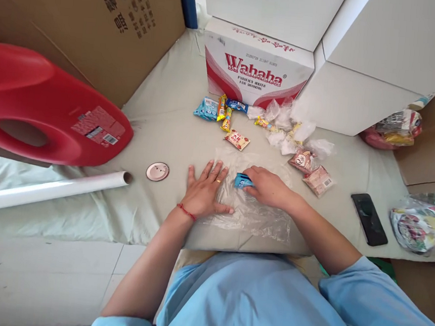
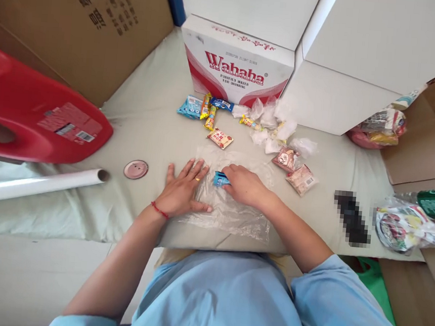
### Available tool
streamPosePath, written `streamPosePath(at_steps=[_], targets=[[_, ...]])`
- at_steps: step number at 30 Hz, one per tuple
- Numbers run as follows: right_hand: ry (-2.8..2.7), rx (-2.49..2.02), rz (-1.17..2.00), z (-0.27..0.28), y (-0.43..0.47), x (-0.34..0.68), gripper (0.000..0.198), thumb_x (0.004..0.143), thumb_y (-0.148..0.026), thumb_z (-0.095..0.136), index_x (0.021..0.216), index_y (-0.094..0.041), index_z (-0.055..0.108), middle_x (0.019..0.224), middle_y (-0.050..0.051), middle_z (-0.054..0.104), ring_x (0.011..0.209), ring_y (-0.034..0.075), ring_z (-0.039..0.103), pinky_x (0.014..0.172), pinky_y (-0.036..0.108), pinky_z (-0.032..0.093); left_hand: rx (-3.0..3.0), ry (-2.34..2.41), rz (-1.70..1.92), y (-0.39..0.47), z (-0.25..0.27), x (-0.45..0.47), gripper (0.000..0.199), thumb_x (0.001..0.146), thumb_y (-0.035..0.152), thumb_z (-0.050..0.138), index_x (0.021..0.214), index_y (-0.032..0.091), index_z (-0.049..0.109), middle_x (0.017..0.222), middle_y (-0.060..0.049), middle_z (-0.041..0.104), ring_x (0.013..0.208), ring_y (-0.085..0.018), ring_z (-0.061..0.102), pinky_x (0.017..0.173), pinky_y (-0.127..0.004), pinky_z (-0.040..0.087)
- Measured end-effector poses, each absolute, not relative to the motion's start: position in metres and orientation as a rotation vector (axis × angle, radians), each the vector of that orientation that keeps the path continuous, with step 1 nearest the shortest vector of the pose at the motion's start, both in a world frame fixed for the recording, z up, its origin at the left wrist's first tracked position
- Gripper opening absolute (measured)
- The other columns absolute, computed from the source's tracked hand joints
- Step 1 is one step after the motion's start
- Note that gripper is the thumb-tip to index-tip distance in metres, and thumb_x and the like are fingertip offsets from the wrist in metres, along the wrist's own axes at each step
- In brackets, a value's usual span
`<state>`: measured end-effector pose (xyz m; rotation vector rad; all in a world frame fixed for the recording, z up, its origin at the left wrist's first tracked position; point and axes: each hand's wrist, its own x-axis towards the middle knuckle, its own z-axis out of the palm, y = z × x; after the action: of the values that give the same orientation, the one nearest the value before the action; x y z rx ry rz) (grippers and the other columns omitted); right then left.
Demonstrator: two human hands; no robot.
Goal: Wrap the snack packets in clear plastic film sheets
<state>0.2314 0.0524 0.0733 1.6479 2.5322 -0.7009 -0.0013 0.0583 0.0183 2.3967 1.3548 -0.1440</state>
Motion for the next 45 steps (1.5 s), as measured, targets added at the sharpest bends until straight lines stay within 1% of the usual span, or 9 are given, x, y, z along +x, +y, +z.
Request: streamPosePath(at_steps=[6, 11, 16, 23, 29, 32, 36, 39, 45], targets=[[2.587, 1.462, -1.14, 0.07, 0.056, 0.246, 0.029, 0.098, -0.036, 0.064, 0.119, -0.016, 0.061, 0.108, 0.009, 0.072, 0.096, 0.024, 0.066, 0.085, 0.031, 0.047, 2.41, 1.349, -0.168, 0.059, 0.018, -0.001, 0.126, 0.072, 0.085, 0.067, 0.169, 0.021, 0.016, 0.177, -0.016, 0.006, 0.162, -0.047, 0.002, 0.12, -0.081, -0.004], [2.595, 1.474, -0.865, 0.058, 0.063, 0.246, 0.044, 0.098, -0.034, 0.063, 0.136, -0.011, 0.06, 0.123, 0.019, 0.068, 0.113, 0.032, 0.059, 0.106, 0.044, 0.039, 2.417, 1.339, -0.16, 0.058, 0.019, -0.001, 0.125, 0.073, 0.083, 0.068, 0.169, 0.022, 0.017, 0.177, -0.016, 0.007, 0.162, -0.047, 0.003, 0.12, -0.079, -0.003], [2.606, 1.459, -0.818, 0.056, 0.063, 0.251, 0.056, 0.097, -0.038, 0.062, 0.146, -0.012, 0.056, 0.12, 0.019, 0.065, 0.106, 0.032, 0.053, 0.102, 0.047, 0.04, 2.418, 1.345, -0.147, 0.058, 0.018, -0.003, 0.123, 0.074, 0.084, 0.066, 0.168, 0.021, 0.018, 0.176, -0.016, 0.008, 0.162, -0.045, 0.006, 0.121, -0.078, -0.004], [2.649, 1.326, -0.888, 0.057, 0.067, 0.252, 0.051, 0.102, -0.034, 0.052, 0.15, -0.016, 0.053, 0.12, 0.016, 0.065, 0.108, 0.032, 0.05, 0.1, 0.048, 0.042, 2.442, 1.34, -0.173, 0.06, 0.019, -0.003, 0.121, 0.076, 0.081, 0.065, 0.169, 0.021, 0.016, 0.176, -0.018, 0.009, 0.162, -0.046, 0.007, 0.121, -0.079, 0.001], [2.77, 1.726, -0.732, 0.057, 0.051, 0.256, 0.05, 0.099, -0.038, 0.06, 0.144, -0.017, 0.057, 0.139, 0.019, 0.058, 0.121, 0.035, 0.047, 0.105, 0.053, 0.043, 2.458, 1.357, -0.038, 0.054, 0.014, -0.016, 0.116, 0.08, 0.073, 0.068, 0.169, 0.02, 0.014, 0.175, -0.02, 0.012, 0.162, -0.043, 0.012, 0.125, -0.073, 0.007], [2.979, 1.746, -0.857, 0.061, 0.014, 0.27, 0.038, 0.105, -0.036, 0.051, 0.137, -0.021, 0.061, 0.128, 0.016, 0.064, 0.114, 0.03, 0.054, 0.103, 0.049, 0.048, 2.454, 1.397, 0.126, 0.043, 0.009, -0.03, 0.107, 0.087, 0.068, 0.065, 0.169, 0.024, 0.013, 0.177, -0.017, 0.007, 0.163, -0.038, 0.01, 0.128, -0.065, 0.012], [2.995, 1.632, -0.973, 0.048, -0.048, 0.282, 0.059, 0.095, -0.053, 0.067, 0.145, -0.025, 0.054, 0.138, 0.017, 0.061, 0.122, 0.032, 0.055, 0.103, 0.053, 0.051, 2.49, 1.521, 0.238, 0.03, 0.006, -0.04, 0.072, 0.096, 0.057, 0.058, 0.162, 0.037, 0.037, 0.177, -0.007, 0.013, 0.164, -0.035, 0.004, 0.129, -0.063, 0.013], [2.876, 1.843, -0.84, 0.027, -0.077, 0.28, 0.052, 0.098, -0.042, 0.065, 0.146, -0.025, 0.054, 0.139, 0.018, 0.061, 0.124, 0.034, 0.056, 0.104, 0.057, 0.052, 2.518, 1.544, 0.17, 0.03, 0.007, -0.039, 0.049, 0.1, 0.046, 0.053, 0.149, 0.043, 0.055, 0.174, -0.001, 0.027, 0.165, -0.033, 0.007, 0.129, -0.065, 0.013], [2.861, 1.977, -1.038, 0.03, -0.06, 0.284, 0.029, 0.104, -0.018, 0.045, 0.122, -0.024, 0.067, 0.109, 0.011, 0.074, 0.099, 0.025, 0.066, 0.086, 0.042, 0.058, 2.537, 1.564, 0.139, 0.037, 0.009, -0.049, 0.058, 0.093, 0.019, 0.051, 0.146, 0.04, 0.06, 0.172, 0.007, 0.03, 0.165, -0.031, -0.002, 0.131, -0.062, 0.012]])
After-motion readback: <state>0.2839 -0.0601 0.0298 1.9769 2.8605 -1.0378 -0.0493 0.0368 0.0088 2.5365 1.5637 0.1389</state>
